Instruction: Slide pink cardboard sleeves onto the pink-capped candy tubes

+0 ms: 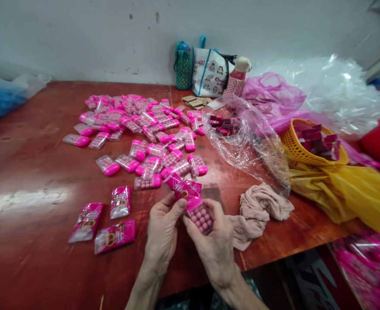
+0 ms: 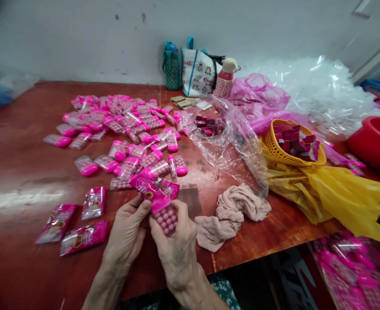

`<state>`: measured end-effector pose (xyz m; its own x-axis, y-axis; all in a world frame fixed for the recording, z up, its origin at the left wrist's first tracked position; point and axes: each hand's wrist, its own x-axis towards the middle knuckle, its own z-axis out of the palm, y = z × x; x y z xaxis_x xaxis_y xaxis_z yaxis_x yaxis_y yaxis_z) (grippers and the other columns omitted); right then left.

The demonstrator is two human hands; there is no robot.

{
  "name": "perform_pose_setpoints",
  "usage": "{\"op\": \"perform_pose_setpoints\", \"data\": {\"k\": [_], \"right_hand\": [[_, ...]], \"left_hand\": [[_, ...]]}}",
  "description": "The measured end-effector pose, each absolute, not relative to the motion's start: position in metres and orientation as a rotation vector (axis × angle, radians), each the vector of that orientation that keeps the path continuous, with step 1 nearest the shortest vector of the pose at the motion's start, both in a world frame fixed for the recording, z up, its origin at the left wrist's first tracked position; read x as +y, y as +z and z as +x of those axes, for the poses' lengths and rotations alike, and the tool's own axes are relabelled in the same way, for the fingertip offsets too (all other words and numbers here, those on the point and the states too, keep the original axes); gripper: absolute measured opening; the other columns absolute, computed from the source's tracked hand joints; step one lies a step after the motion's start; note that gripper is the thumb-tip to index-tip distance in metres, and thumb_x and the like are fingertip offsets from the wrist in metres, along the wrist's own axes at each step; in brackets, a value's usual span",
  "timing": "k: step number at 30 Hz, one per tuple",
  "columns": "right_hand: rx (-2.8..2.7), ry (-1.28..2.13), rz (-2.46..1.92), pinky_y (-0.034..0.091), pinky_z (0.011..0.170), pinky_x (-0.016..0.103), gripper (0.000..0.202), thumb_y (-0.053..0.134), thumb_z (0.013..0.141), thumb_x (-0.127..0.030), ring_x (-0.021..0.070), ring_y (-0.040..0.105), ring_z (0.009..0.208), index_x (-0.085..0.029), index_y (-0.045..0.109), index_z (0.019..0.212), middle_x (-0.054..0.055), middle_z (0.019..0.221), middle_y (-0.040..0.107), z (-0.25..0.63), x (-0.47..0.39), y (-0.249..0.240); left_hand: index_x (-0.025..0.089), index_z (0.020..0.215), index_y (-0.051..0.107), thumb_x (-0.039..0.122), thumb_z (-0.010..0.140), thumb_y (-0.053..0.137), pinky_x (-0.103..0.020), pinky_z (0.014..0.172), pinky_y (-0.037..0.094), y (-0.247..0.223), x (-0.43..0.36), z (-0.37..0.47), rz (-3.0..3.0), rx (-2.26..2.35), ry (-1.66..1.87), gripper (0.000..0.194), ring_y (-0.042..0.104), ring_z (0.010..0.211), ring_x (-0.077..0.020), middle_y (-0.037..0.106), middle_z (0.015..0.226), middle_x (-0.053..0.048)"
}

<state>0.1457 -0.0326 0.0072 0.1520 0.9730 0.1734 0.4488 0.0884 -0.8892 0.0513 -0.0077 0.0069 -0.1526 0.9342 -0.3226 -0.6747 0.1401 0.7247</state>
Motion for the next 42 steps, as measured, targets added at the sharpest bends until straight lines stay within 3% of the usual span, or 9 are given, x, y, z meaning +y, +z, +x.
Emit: {"op": "perform_pose_setpoints", "data": {"k": [4, 11, 19, 24, 29, 34, 38, 42], "right_hand": [[-1.398, 0.915, -1.519, 0.043, 0.045, 0.018, 0.021, 0.062, 0.074, -0.030, 0.0095, 0.051, 0.050, -0.018, 0.049, 0.086, -0.003, 0.063, 0.054, 0.148, -0.030, 0.005], [-1.497, 0.900, -1.545, 0.035, 0.044, 0.018, 0.011, 0.055, 0.076, -0.025, 0.0078, 0.044, 0.046, -0.019, 0.046, 0.072, -0.006, 0.054, 0.047, 0.148, -0.033, -0.003], [-1.370, 1.333, -1.409, 0.033, 0.047, 0.018, 0.014, 0.053, 0.079, -0.028, 0.0073, 0.036, 0.052, -0.018, 0.046, 0.072, -0.006, 0.060, 0.040, 0.150, -0.030, 0.006], [-1.313, 1.399, -1.386, 0.036, 0.047, 0.018, 0.012, 0.051, 0.080, -0.028, 0.0079, 0.040, 0.053, -0.016, 0.049, 0.077, -0.005, 0.063, 0.043, 0.156, -0.029, 0.007], [-1.660, 1.221, -1.353, 0.045, 0.066, 0.024, 0.016, 0.057, 0.078, -0.025, 0.0151, 0.054, 0.076, -0.021, 0.056, 0.094, 0.000, 0.085, 0.057, 0.178, -0.027, 0.028], [-1.517, 1.013, -1.349, 0.044, 0.081, 0.028, 0.021, 0.050, 0.084, -0.030, 0.0190, 0.053, 0.096, -0.021, 0.059, 0.101, 0.006, 0.105, 0.055, 0.188, -0.016, 0.036], [-1.288, 1.329, -1.235, 0.047, 0.062, 0.024, 0.022, 0.051, 0.084, -0.034, 0.0135, 0.055, 0.068, -0.018, 0.064, 0.090, 0.001, 0.076, 0.058, 0.178, -0.008, 0.025], [-0.946, 1.396, -1.223, 0.042, 0.047, 0.018, 0.026, 0.053, 0.082, -0.039, 0.0073, 0.047, 0.050, -0.015, 0.062, 0.077, -0.002, 0.060, 0.053, 0.170, -0.008, 0.014]], "left_hand": [[0.015, 0.071, 0.070, 0.019, 0.055, 0.077, -0.027, 0.071, 0.050, 0.007, -0.009, 0.052, 0.388, 0.961, 1.400, 0.018, 0.064, 0.068, -0.0169, 0.070, 0.069, -0.005], [0.015, 0.070, 0.071, 0.014, 0.054, 0.076, -0.023, 0.067, 0.049, 0.004, -0.012, 0.052, 0.427, 1.035, 1.356, 0.016, 0.063, 0.063, -0.0137, 0.070, 0.068, -0.003], [0.015, 0.068, 0.068, 0.023, 0.063, 0.070, -0.020, 0.056, 0.046, 0.007, -0.017, 0.050, 0.785, 1.327, 1.262, 0.010, 0.057, 0.057, -0.0121, 0.066, 0.064, -0.001], [0.015, 0.075, 0.068, 0.021, 0.063, 0.070, -0.022, 0.058, 0.047, 0.011, -0.015, 0.054, 0.867, 1.229, 1.188, 0.013, 0.059, 0.061, -0.0144, 0.066, 0.066, -0.001], [0.017, 0.088, 0.066, 0.021, 0.073, 0.063, -0.024, 0.070, 0.047, 0.009, -0.016, 0.053, 0.785, 1.081, 1.247, 0.017, 0.060, 0.072, -0.0143, 0.068, 0.081, -0.003], [0.019, 0.101, 0.062, 0.019, 0.076, 0.059, -0.025, 0.077, 0.045, 0.010, -0.018, 0.056, 0.918, 1.028, 1.187, 0.025, 0.059, 0.080, -0.0141, 0.066, 0.095, -0.003], [0.020, 0.102, 0.060, 0.017, 0.077, 0.058, -0.025, 0.074, 0.046, 0.010, -0.017, 0.060, 0.826, 0.931, 1.132, 0.025, 0.059, 0.080, -0.0139, 0.065, 0.095, -0.003], [0.021, 0.104, 0.056, 0.009, 0.066, 0.067, -0.026, 0.070, 0.047, 0.007, -0.016, 0.062, 0.654, 0.775, 1.050, 0.041, 0.060, 0.078, -0.0148, 0.064, 0.090, -0.003]]}}
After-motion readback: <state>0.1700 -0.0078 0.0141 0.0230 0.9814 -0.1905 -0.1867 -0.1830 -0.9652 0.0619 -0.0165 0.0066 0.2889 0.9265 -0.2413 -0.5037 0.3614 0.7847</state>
